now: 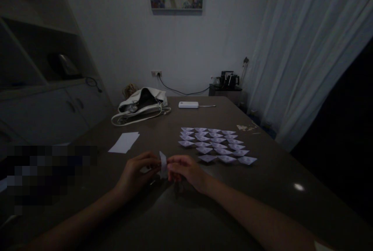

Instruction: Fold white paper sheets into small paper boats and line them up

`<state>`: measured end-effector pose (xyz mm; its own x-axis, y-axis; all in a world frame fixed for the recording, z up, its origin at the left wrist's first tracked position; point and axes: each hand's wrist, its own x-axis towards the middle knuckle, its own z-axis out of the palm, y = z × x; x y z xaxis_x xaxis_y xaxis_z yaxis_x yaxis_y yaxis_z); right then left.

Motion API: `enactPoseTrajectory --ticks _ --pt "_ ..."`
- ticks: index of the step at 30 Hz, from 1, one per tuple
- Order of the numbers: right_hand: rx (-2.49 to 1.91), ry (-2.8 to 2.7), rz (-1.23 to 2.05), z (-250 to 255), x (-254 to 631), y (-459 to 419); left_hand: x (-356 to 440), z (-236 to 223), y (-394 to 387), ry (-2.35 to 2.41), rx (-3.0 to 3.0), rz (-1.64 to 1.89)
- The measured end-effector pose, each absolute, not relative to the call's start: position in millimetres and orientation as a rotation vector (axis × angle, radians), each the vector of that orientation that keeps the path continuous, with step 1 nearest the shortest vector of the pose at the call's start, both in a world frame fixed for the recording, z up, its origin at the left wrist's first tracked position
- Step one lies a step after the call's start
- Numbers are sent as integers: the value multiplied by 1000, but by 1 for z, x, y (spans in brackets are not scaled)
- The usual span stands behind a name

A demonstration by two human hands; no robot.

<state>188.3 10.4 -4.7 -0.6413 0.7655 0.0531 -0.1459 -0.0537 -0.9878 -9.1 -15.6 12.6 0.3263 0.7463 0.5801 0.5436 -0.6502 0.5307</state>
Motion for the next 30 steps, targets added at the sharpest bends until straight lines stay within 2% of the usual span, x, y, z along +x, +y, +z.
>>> enactPoseTrajectory --ticks 7,21,30 --pt "-734 -1464 1737 -7 185 11 -9 10 -12 1266 2299 1289" --pt "-731 -1394 1819 -4 186 11 -12 10 -15 1137 2440 1306" --pt "-728 -1357 1814 -4 185 11 -9 10 -15 1298 2336 1327"
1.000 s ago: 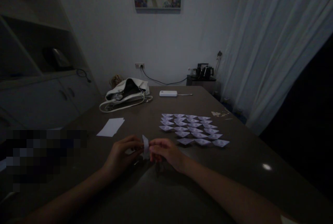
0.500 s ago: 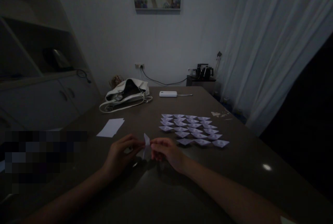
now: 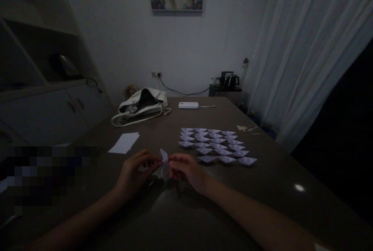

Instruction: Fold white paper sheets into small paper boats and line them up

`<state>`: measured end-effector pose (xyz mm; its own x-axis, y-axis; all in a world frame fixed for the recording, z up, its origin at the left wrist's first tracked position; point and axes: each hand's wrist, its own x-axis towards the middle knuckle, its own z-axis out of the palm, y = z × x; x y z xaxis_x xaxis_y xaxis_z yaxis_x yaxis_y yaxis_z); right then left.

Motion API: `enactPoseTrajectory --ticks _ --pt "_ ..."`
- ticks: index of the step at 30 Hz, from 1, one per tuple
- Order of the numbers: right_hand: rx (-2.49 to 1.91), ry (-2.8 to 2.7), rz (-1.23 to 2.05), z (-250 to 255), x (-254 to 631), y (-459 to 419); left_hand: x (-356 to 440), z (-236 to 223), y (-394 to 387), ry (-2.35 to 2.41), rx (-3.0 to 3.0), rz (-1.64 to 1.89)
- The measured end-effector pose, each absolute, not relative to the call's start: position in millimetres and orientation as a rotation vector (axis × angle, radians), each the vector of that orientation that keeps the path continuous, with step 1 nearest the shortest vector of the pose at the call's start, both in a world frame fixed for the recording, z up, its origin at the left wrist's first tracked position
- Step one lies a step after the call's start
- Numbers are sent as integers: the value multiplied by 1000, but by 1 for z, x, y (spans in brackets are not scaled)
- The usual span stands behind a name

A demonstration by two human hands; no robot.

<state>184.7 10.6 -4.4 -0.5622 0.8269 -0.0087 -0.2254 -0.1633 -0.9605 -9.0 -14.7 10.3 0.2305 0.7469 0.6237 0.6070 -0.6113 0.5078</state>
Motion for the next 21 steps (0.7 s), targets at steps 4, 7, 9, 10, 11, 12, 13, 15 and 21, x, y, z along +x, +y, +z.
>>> enactPoseTrajectory --ticks 4,7,9,10,11,12,13,15,21 --pt "-728 -1319 1811 -8 185 11 -7 13 -15 1305 2221 1321" --pt "-735 -1335 1803 -9 186 12 -5 13 -13 1323 2039 1304" --pt "-734 -1376 1791 -9 186 12 -5 12 -10 1334 1873 1256" --pt "-732 -1402 1778 -9 187 12 -4 11 -9 1336 1791 1230" --pt "-732 -1428 1765 -10 187 12 -4 11 -8 1334 1718 1208" --pt "-736 -1452 1752 -9 187 12 -4 11 -7 1327 1660 1194" --pt "-740 -1471 1742 -9 187 12 -4 11 -7 1317 1620 1189" --pt "-743 -1490 1732 -9 186 11 -4 11 -7 1294 1585 1192" --pt "-736 -1447 1746 -7 185 11 -3 10 -8 1279 1688 1233"
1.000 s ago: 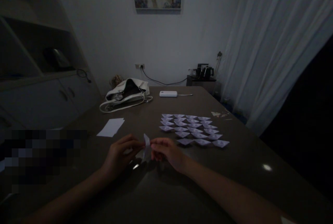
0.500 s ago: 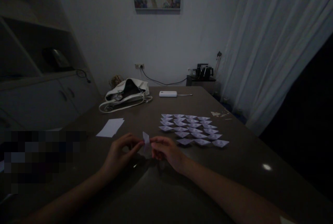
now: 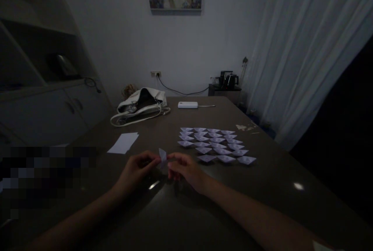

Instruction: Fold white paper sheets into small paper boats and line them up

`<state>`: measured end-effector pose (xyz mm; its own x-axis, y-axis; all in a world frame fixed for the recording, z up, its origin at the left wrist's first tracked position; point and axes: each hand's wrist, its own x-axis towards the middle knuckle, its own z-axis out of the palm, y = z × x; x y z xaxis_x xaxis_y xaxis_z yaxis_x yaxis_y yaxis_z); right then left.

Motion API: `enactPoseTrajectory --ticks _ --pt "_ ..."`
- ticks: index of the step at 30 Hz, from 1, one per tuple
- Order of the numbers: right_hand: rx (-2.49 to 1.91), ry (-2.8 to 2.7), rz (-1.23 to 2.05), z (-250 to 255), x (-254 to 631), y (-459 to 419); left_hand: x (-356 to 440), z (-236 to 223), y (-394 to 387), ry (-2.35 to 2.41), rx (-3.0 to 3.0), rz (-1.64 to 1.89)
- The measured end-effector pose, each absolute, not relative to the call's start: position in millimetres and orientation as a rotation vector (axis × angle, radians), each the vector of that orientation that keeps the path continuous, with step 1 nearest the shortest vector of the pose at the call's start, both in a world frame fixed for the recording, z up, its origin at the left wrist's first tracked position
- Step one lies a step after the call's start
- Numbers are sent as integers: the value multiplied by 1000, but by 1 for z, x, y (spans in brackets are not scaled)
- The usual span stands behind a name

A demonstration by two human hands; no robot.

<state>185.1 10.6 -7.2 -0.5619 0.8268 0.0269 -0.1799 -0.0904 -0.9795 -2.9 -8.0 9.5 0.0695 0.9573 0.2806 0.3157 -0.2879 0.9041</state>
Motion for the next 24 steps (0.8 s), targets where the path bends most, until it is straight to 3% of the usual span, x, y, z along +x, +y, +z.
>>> enactPoseTrajectory --ticks 8,24 --pt "-730 -1333 1844 -8 187 14 -6 9 -10 1284 2108 1272" --pt "-713 -1362 1854 -5 187 12 -7 12 -14 1342 2223 1189"
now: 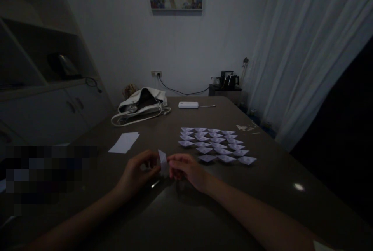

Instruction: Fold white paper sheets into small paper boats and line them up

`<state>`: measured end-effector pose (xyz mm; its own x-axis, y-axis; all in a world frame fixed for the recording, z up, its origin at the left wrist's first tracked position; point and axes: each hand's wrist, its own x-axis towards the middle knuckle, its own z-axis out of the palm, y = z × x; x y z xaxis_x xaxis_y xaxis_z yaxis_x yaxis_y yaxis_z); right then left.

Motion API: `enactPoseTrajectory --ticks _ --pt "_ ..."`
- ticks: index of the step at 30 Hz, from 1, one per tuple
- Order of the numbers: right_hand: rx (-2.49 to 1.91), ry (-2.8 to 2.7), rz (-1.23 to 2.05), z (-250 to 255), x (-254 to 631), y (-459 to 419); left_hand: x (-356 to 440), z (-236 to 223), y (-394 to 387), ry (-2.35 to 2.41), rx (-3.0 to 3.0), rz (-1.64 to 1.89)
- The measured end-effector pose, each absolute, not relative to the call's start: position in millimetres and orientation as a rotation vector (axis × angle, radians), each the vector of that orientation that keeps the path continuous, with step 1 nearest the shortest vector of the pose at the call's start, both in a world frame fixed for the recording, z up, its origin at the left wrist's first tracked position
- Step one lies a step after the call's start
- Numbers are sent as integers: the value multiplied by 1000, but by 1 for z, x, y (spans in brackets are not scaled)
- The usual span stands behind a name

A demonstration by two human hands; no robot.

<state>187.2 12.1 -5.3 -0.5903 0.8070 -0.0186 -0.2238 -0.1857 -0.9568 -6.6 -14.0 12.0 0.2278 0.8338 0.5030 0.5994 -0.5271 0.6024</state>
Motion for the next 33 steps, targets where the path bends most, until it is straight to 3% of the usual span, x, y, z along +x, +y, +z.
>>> enactPoseTrajectory --ticks 33 --pt "-728 -1381 1842 -6 186 11 -11 9 -13 1332 2342 1240"
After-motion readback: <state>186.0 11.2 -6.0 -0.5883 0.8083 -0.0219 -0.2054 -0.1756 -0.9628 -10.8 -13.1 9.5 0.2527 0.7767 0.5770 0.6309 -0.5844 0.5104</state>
